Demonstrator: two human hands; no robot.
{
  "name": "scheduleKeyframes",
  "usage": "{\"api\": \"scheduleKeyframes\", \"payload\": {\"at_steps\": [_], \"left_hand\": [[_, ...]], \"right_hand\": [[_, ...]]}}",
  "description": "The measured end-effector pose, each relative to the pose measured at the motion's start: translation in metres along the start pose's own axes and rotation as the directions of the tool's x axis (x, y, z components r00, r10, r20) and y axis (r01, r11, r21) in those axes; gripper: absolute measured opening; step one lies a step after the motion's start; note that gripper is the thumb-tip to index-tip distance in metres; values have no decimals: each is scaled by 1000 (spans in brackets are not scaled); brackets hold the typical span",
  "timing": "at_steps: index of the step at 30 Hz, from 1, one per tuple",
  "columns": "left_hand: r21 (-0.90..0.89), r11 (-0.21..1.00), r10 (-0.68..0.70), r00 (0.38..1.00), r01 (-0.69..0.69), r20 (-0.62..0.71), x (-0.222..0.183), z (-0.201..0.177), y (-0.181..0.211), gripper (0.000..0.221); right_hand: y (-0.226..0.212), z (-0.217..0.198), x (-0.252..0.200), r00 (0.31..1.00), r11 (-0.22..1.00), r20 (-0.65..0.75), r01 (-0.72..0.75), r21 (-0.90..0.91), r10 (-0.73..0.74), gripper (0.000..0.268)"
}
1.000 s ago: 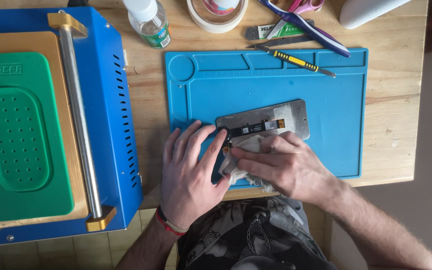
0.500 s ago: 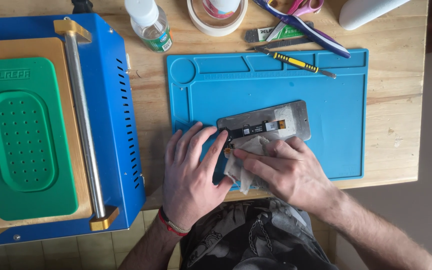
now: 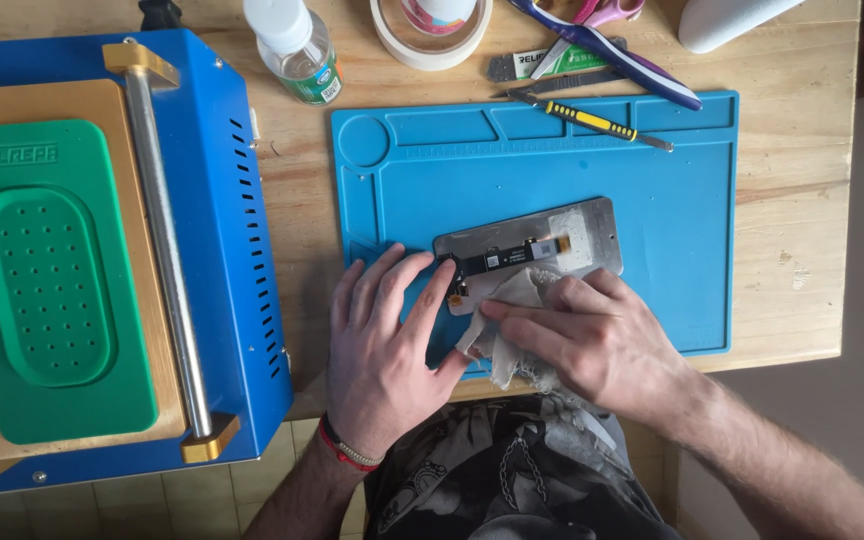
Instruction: Cleaning and polishing a mobile phone LCD screen using a spray cleaner and a cloth.
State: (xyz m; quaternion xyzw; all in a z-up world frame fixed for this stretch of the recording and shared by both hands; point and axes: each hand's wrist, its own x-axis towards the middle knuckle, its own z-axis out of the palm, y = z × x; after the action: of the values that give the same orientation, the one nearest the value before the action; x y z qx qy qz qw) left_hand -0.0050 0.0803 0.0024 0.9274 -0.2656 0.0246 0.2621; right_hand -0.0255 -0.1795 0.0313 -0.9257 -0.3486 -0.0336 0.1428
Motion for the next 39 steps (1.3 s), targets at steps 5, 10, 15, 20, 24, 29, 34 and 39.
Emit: {"api": "scheduleKeyframes", "payload": {"at_steps": [5,10,15,20,24,29,34,39], "left_hand": [[0,1000,2,1000,-2,-6,-2,1,2,80],[2,1000,11,1000,-11,-15,2,0,2,79],[15,1000,17,1000,-17,1,-1,0,1,90],[42,999,20,1000,-20,12,-2,4,-1,92],[16,1000,19,1000,-19,-10,1,-1,1,94],[13,1000,16,1000,-15,-25,2,1,2,85],[29,999,22,999,-21,-31,2,1,3,85],[57,998,37,999,-35,-34,3,-1,6,85]], "right_hand": [[-10,3,13,998,999,-63,9,-34,-11,15],[-16,1,21,996,997,-61,-63,-51,60,17],[-19,0,-13,997,976,35,-70,208,64,44],[-9,7,-26,979,942,-77,-160,294,190,53],[-16,21,-10,918,968,-316,-199,152,238,15],[-35,19,-3,978,981,-93,-180,64,186,60],[-44,19,-21,915,893,-44,-401,-203,401,78],[-46,16,-18,942,934,-56,-335,-122,330,64]]}}
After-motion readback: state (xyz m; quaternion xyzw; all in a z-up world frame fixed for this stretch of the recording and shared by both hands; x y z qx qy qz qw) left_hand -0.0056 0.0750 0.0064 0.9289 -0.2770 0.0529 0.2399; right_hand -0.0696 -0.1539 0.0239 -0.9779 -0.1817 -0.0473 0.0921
